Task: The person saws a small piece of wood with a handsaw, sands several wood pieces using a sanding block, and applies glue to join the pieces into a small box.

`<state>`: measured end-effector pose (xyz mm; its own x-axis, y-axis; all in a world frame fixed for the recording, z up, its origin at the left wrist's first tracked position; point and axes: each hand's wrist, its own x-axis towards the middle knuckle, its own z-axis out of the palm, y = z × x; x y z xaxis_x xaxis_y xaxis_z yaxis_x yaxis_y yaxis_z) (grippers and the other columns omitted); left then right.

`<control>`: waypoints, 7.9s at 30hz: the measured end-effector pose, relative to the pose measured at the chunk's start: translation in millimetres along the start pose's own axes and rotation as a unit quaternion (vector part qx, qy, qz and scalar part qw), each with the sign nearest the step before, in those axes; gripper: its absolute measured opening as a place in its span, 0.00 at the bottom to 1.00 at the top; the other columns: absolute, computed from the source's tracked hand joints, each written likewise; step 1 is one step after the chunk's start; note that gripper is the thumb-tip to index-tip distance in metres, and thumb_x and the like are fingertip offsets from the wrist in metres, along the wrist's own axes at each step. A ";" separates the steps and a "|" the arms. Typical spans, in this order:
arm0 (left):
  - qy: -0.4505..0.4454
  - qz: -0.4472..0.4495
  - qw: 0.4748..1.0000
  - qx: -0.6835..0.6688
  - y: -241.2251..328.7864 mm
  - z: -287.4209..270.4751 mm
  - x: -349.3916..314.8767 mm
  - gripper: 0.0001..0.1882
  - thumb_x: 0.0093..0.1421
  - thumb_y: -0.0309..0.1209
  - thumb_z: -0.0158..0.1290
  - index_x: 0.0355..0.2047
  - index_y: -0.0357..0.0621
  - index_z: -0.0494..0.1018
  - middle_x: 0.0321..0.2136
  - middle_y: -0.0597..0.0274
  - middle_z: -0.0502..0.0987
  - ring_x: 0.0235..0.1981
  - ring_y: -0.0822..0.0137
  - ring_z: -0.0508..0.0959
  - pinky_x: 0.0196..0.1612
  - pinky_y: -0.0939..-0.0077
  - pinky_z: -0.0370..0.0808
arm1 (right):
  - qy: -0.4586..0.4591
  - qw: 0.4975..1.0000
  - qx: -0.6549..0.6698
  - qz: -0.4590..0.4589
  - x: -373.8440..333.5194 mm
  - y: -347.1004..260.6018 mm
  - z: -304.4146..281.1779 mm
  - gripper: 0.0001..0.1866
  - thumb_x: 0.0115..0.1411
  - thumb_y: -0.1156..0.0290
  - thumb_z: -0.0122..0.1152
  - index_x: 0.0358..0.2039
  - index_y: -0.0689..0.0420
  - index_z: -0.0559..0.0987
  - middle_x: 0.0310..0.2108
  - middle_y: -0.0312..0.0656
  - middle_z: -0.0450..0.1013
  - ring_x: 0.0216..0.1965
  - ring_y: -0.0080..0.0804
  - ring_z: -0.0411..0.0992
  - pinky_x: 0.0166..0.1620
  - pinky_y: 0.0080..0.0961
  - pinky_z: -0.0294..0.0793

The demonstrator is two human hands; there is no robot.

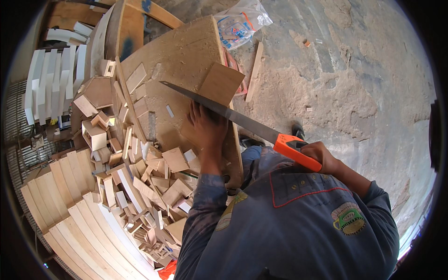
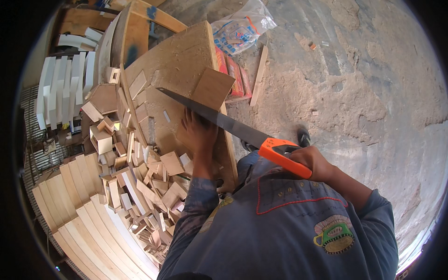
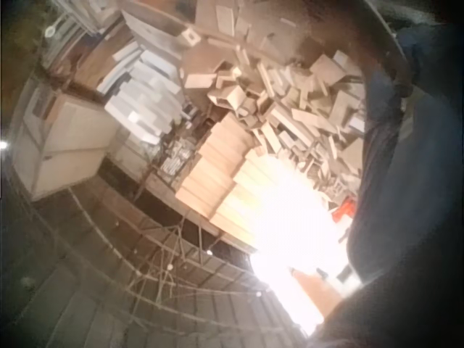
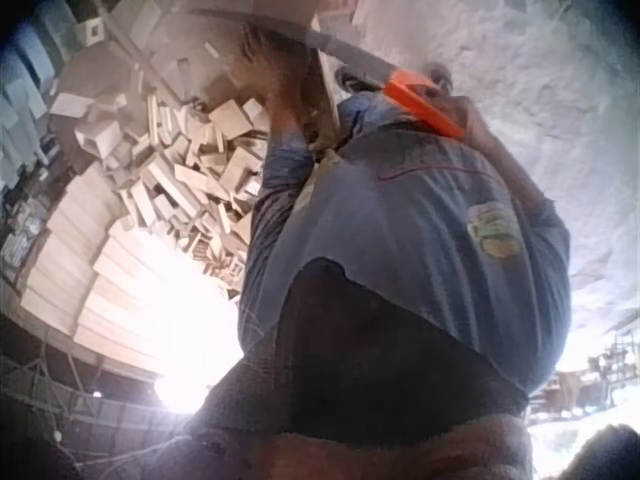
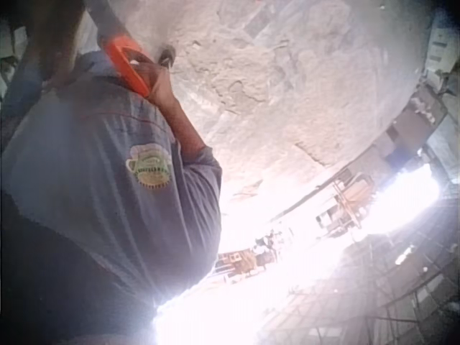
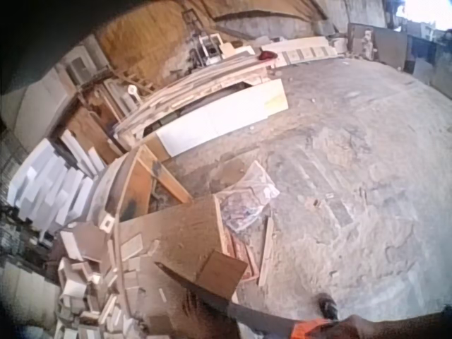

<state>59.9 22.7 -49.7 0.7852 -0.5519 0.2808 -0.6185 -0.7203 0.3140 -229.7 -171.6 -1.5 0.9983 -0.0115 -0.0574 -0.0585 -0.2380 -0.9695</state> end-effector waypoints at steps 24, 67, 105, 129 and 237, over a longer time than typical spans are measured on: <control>0.004 0.047 0.999 -0.004 10.9 0.8 -23.9 0.32 0.54 0.42 0.58 0.54 0.34 0.65 0.55 0.36 0.67 0.57 0.37 0.66 0.59 0.42 0.59 | -0.008 0.999 -0.027 -0.014 19.7 16.6 9.6 0.13 0.47 0.65 0.72 0.25 0.58 0.76 0.22 0.45 0.70 0.26 0.48 0.72 0.30 0.38 0.71; 0.029 0.081 0.996 0.008 4.3 6.9 -26.0 0.34 0.46 0.45 0.65 0.51 0.42 0.69 0.52 0.42 0.70 0.55 0.39 0.67 0.59 0.44 0.62 | 0.071 0.996 -0.047 0.001 106.3 -7.5 48.3 0.08 0.46 0.73 0.61 0.30 0.52 0.81 0.25 0.46 0.76 0.29 0.50 0.74 0.32 0.38 0.73; 0.063 0.040 0.997 0.032 11.6 4.9 -26.7 0.25 0.55 0.43 0.57 0.47 0.39 0.69 0.55 0.41 0.69 0.56 0.41 0.67 0.59 0.43 0.59 | 0.093 0.993 0.027 0.062 55.2 -28.8 40.5 0.10 0.55 0.71 0.68 0.24 0.62 0.78 0.18 0.47 0.72 0.18 0.38 0.70 0.26 0.31 0.69; 0.021 -0.029 0.997 -0.072 22.6 -41.6 -24.8 0.48 0.36 0.41 0.69 0.60 0.42 0.64 0.53 0.47 0.67 0.55 0.43 0.67 0.57 0.50 0.65 | 0.221 0.967 -0.072 -0.101 116.1 -57.7 -43.4 0.09 0.55 0.73 0.68 0.26 0.65 0.78 0.17 0.39 0.68 0.21 0.19 0.64 0.26 0.25 0.65; 0.076 -0.413 0.586 -0.693 -33.6 -121.6 -195.7 0.25 0.57 0.23 0.57 0.55 0.34 0.67 0.48 0.51 0.76 0.47 0.56 0.79 0.50 0.63 0.79 | -0.124 0.976 0.148 0.102 218.4 -9.1 61.1 0.34 0.50 0.76 0.68 0.58 0.57 0.68 0.45 0.39 0.75 0.49 0.30 0.72 0.54 0.28 0.69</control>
<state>-76.6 206.0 -4.9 0.8869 -0.1357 -0.4416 0.4585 0.3756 0.8054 -11.3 -112.6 -19.8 0.9366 0.2152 -0.2764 -0.2903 0.0351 -0.9563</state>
